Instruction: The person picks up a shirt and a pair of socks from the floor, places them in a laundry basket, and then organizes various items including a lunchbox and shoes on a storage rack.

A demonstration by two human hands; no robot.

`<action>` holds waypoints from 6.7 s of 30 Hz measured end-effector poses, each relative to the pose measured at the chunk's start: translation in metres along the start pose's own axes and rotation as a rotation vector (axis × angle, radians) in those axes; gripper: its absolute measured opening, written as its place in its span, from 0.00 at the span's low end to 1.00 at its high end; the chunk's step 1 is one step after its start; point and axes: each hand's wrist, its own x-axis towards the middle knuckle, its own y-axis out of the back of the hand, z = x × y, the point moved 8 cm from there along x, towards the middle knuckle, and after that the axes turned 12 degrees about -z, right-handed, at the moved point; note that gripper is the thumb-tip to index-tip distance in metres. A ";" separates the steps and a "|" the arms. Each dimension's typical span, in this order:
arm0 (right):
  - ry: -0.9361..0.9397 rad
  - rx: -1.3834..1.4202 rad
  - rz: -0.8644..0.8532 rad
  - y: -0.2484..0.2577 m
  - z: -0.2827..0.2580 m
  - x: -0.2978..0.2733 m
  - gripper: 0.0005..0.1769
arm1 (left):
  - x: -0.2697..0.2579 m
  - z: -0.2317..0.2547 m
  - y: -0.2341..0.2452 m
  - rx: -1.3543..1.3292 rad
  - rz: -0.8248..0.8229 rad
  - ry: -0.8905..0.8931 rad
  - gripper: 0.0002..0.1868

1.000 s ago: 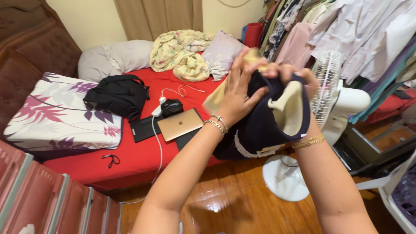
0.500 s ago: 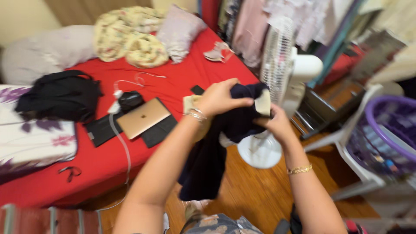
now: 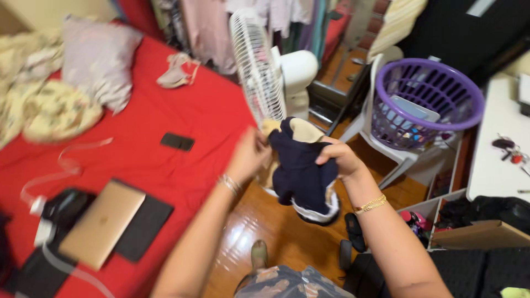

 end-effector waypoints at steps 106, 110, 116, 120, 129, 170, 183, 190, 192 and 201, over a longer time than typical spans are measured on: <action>-0.514 -1.008 1.958 0.726 -0.252 -0.525 0.14 | 0.803 -0.198 -0.761 -0.747 -1.116 0.847 0.14; -0.532 -0.822 2.029 0.738 -0.228 -0.536 0.07 | 0.780 -0.221 -0.777 -0.672 -1.205 0.805 0.11; -0.437 -0.563 2.193 0.727 -0.216 -0.559 0.07 | 0.771 -0.221 -0.789 -0.801 -1.212 0.749 0.11; -0.348 -0.780 2.205 0.696 -0.216 -0.576 0.10 | 0.777 -0.201 -0.772 -0.697 -1.258 0.800 0.12; -0.531 -0.864 2.281 0.668 -0.186 -0.587 0.09 | 0.777 -0.194 -0.764 -0.771 -1.245 0.776 0.12; 0.879 0.415 2.020 0.583 -0.208 -0.477 0.20 | 0.758 -0.025 -0.709 -0.771 -1.496 0.188 0.21; 1.387 0.275 2.307 0.358 -0.095 -0.404 0.21 | 0.549 0.077 -0.650 -0.705 -2.045 -0.260 0.14; 1.349 0.208 2.687 0.211 0.026 -0.354 0.24 | 0.342 0.095 -0.630 -0.645 -2.550 -0.223 0.11; 1.395 0.325 2.805 0.159 0.066 -0.329 0.23 | 0.267 0.091 -0.615 -0.572 -2.768 -0.090 0.11; 1.502 0.610 3.190 -0.092 0.206 -0.233 0.22 | -0.028 0.149 -0.504 -0.593 -2.631 -0.923 0.10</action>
